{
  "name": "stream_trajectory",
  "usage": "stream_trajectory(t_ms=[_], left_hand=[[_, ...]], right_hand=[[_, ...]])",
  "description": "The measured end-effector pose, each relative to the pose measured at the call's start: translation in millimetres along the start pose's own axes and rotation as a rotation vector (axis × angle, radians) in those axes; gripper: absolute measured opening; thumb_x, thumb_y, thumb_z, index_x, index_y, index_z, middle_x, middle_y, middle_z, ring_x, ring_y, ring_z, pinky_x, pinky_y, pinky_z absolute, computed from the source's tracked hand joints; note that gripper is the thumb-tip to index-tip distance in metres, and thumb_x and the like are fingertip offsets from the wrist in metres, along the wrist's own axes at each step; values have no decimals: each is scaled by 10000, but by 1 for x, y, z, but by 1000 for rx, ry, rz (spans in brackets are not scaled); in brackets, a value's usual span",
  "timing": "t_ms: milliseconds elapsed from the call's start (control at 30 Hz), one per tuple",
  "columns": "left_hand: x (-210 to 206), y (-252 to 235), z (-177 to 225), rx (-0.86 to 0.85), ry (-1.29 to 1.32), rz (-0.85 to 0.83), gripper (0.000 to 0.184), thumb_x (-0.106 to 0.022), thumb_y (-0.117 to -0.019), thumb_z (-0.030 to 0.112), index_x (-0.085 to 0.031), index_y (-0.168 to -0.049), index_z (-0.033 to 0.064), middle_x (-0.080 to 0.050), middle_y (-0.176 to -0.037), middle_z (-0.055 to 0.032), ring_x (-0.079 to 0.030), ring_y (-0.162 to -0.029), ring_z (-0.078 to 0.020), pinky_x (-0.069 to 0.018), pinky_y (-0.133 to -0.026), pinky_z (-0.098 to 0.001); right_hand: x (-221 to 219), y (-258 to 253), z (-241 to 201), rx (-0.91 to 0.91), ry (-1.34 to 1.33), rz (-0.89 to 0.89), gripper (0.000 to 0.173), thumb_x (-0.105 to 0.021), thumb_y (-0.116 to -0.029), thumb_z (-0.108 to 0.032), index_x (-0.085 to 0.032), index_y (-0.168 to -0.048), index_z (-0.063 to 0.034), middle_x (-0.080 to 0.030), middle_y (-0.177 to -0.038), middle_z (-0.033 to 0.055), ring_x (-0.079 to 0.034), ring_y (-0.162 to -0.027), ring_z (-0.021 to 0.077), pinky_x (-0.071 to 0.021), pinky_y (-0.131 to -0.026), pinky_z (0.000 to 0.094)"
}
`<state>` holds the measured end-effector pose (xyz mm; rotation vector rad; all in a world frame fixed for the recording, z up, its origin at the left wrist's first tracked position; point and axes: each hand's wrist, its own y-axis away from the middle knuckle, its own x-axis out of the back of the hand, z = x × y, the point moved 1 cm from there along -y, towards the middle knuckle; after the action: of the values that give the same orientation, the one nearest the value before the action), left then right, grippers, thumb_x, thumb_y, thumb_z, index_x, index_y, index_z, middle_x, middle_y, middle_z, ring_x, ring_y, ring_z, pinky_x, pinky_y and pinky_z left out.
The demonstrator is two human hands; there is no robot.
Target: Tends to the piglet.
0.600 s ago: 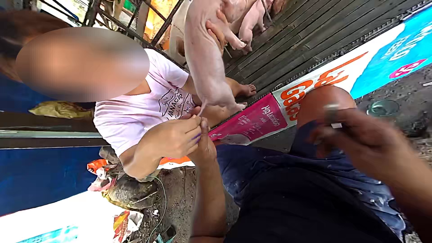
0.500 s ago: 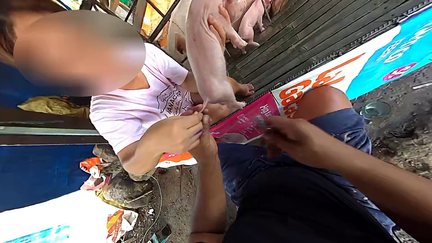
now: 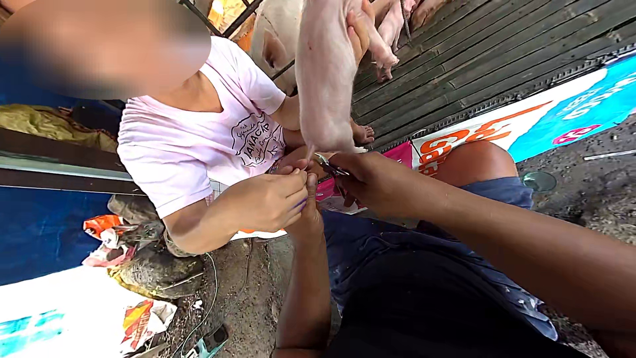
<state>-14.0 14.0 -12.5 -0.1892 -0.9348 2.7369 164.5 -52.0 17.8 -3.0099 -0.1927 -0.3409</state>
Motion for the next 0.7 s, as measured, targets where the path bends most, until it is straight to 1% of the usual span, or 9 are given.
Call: stream_trajectory(t_ms=[67, 200, 233, 333, 400, 467, 567, 633, 700], left_hand=[[1, 1, 0, 0, 2, 9, 241, -694, -934, 35, -626, -1164, 59, -693, -1102, -87, -684, -1015, -199, -593, -883, -348], [4, 0, 0, -11, 13, 9, 267, -704, -931, 41, -613, -1182, 68, -691, -1123, -88, -684, -1037, -211, -580, -926, -361], [3, 1, 0, -10, 12, 17, 267, -709, -928, 45, -617, -1177, 71, -692, -1116, -85, -685, -1028, -208, -582, -921, -361], [5, 1, 0, -26, -5, 15, 256, -712, -928, 51, -629, -1169, 69, -695, -1113, -76, -678, -1052, -203, -571, -948, -366], [7, 1, -1, -57, -24, 1, 273, -716, -931, 57, -636, -1191, 67, -701, -1129, -64, -675, -1079, -189, -554, -993, -363], [8, 2, -2, -69, -20, -7, 290, -713, -931, 51, -634, -1209, 68, -699, -1159, -61, -664, -1114, -182, -542, -1009, -351], [9, 4, -1, -56, -1, 4, 284, -720, -924, 43, -649, -1198, 71, -697, -1169, -59, -661, -1128, -183, -545, -1012, -355], [7, 4, 1, -43, 16, 19, 269, -723, -923, 47, -663, -1184, 67, -701, -1171, -61, -659, -1143, -193, -538, -1029, -368], [5, 6, 2, -14, 40, 39, 271, -733, -920, 59, -659, -1180, 70, -699, -1183, -66, -659, -1151, -198, -546, -1015, -370]], right_hand=[[-2, -3, 0, -18, 17, -16, 178, -540, -1055, -106, -610, -1218, -103, -700, -872, 41, -700, -670, 125, -627, -621, 316], [-3, -6, -3, -33, 120, -22, 155, -556, -1046, -117, -622, -1186, -122, -687, -820, 16, -677, -646, 103, -607, -602, 305], [-3, -7, -4, -43, 134, -25, 153, -559, -1046, -121, -625, -1184, -121, -682, -810, 19, -673, -641, 105, -602, -598, 306], [-4, -9, -10, -91, 173, -37, 179, -560, -1051, -142, -617, -1220, -124, -678, -801, 27, -673, -634, 118, -600, -596, 319], [-5, -11, -14, -98, 219, -32, 188, -558, -1051, -153, -615, -1230, -132, -668, -779, 21, -667, -629, 128, -593, -592, 334], [-7, -12, -16, -85, 258, -14, 185, -573, -1042, -158, -617, -1220, -137, -665, -775, 15, -667, -643, 138, -586, -602, 350], [-9, -13, -18, -79, 281, -5, 194, -584, -1034, -154, -612, -1225, -146, -666, -786, 9, -670, -660, 134, -590, -620, 361], [-11, -13, -19, -81, 284, 2, 188, -563, -1045, -157, -608, -1228, -142, -660, -792, 13, -665, -658, 137, -588, -620, 363], [-12, -14, -21, -85, 300, 5, 186, -548, -1053, -167, -605, -1229, -147, -664, -795, 12, -672, -664, 138, -591, -623, 363]])
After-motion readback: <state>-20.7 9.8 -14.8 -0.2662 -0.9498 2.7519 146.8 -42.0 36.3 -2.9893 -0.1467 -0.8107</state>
